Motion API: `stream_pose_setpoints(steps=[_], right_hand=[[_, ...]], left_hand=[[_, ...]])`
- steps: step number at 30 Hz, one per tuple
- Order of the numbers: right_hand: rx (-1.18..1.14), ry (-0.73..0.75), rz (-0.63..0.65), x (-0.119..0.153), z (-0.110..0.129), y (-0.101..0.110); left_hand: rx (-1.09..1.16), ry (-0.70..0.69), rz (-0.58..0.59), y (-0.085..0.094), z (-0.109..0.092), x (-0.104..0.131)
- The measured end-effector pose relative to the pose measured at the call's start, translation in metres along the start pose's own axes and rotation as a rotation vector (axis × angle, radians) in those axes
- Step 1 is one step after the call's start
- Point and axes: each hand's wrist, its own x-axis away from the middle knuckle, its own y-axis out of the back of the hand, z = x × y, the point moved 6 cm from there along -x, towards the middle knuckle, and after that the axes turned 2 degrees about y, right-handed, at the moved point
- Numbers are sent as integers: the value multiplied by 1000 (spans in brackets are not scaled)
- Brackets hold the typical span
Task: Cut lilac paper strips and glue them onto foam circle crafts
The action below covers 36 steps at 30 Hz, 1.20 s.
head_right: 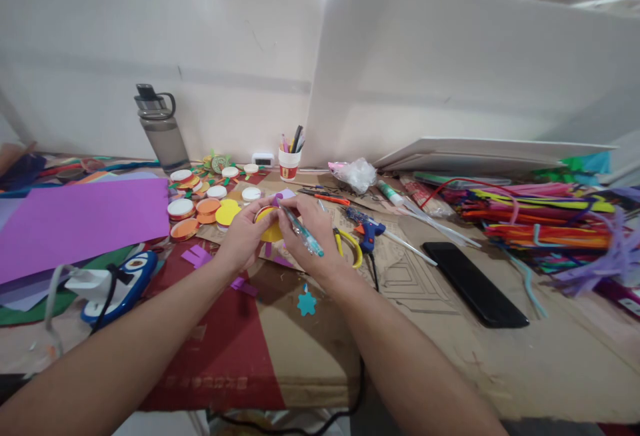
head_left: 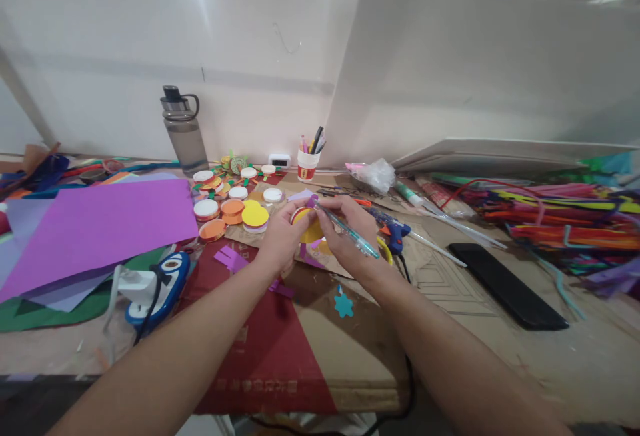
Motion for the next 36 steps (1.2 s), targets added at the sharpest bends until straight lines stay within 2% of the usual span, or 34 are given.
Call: stream_pose_setpoints(steps=[36], right_hand=[[19, -6, -4, 1, -2, -1]], left_hand=[[28, 11, -9, -3, -2, 3]])
